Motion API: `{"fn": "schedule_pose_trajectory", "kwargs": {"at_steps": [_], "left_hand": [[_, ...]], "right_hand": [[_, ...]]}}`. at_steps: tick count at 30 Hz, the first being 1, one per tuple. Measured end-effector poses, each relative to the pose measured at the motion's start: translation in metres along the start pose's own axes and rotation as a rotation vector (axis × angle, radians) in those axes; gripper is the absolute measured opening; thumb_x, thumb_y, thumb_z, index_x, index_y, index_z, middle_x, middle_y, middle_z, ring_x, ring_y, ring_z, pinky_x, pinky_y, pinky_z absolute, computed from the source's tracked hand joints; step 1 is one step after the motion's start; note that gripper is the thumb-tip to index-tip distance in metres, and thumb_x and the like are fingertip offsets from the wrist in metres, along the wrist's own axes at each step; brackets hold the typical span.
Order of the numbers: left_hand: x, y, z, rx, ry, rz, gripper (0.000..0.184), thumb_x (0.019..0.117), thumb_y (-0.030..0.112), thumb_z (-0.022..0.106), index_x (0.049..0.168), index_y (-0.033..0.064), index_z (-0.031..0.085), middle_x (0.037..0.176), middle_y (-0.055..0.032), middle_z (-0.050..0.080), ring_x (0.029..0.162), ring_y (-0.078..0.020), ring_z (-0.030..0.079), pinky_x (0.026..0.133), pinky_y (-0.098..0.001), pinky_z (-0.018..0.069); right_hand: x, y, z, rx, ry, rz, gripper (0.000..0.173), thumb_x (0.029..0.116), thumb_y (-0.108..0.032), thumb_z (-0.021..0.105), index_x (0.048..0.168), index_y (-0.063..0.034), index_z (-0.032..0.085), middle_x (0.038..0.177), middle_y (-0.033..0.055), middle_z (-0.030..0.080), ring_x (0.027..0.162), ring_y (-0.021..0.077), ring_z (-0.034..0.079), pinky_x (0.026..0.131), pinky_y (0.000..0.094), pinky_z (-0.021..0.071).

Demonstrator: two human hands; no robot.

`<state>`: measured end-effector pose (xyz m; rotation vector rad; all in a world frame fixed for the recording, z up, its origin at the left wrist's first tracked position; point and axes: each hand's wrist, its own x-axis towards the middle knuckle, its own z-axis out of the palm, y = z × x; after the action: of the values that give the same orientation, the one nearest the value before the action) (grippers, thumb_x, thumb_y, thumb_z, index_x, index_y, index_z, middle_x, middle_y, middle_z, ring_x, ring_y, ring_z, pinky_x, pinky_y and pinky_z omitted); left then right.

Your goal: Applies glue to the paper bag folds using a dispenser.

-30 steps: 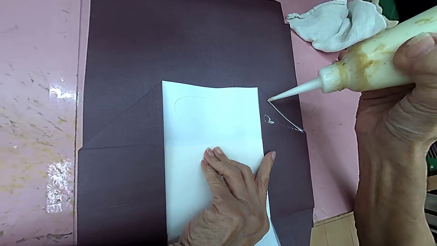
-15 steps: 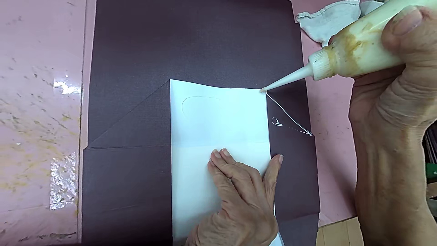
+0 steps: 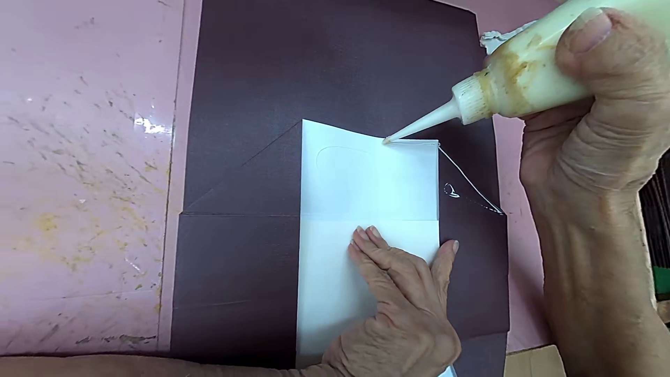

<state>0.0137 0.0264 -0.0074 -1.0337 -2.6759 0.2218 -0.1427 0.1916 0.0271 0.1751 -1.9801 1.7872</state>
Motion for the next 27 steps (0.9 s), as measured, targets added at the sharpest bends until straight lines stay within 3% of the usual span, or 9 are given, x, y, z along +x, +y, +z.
{"fn": "schedule_pose_trajectory", "kwargs": {"at_steps": [7,14,17,23,27], "left_hand": [[0.002,0.000,-0.002,-0.020,-0.007,0.006,0.054,0.0982,-0.013,0.031,0.147,-0.0033,0.050,0.079,-0.0231,0.066,0.070,-0.0409,0.066,0.076,-0.0532,0.0505],[0.003,0.001,-0.003,-0.038,-0.019,-0.015,0.054,0.0986,-0.012,0.031,0.147,-0.0010,0.052,0.082,-0.0235,0.068,0.074,-0.0424,0.068,0.080,-0.0549,0.0507],[0.004,-0.001,-0.003,-0.007,-0.031,0.001,0.053,0.0994,-0.012,0.030,0.144,0.0014,0.057,0.083,-0.0223,0.071,0.075,-0.0410,0.069,0.079,-0.0505,0.0521],[0.004,0.000,-0.005,-0.049,-0.043,-0.010,0.054,0.0977,-0.011,0.034,0.148,-0.0006,0.051,0.086,-0.0271,0.068,0.072,-0.0436,0.068,0.079,-0.0553,0.0516],[0.003,0.000,-0.003,-0.097,-0.029,-0.015,0.054,0.0982,-0.009,0.035,0.150,-0.0017,0.047,0.086,-0.0254,0.067,0.073,-0.0433,0.068,0.079,-0.0555,0.0519]], "right_hand": [[0.001,-0.004,0.023,0.016,-0.046,0.019,0.035,0.0787,-0.005,0.081,0.101,-0.0057,0.054,0.086,0.0069,0.071,0.079,0.0230,0.075,0.072,0.0406,0.0683],[0.001,-0.005,0.046,0.055,-0.069,0.020,0.034,0.0778,-0.002,0.080,0.099,-0.0054,0.053,0.086,0.0068,0.069,0.079,0.0216,0.075,0.071,0.0386,0.0683],[0.001,-0.005,0.053,0.063,-0.086,0.012,0.032,0.0773,-0.001,0.080,0.096,-0.0062,0.055,0.084,0.0062,0.070,0.078,0.0213,0.075,0.070,0.0388,0.0686],[0.000,-0.007,0.066,0.078,-0.101,0.037,0.030,0.0788,0.001,0.078,0.096,-0.0060,0.054,0.084,0.0070,0.069,0.077,0.0210,0.075,0.069,0.0372,0.0682],[0.000,-0.007,0.072,0.117,-0.102,0.073,0.026,0.0824,0.006,0.073,0.095,-0.0052,0.054,0.084,0.0086,0.071,0.077,0.0231,0.076,0.070,0.0389,0.0685]]}}
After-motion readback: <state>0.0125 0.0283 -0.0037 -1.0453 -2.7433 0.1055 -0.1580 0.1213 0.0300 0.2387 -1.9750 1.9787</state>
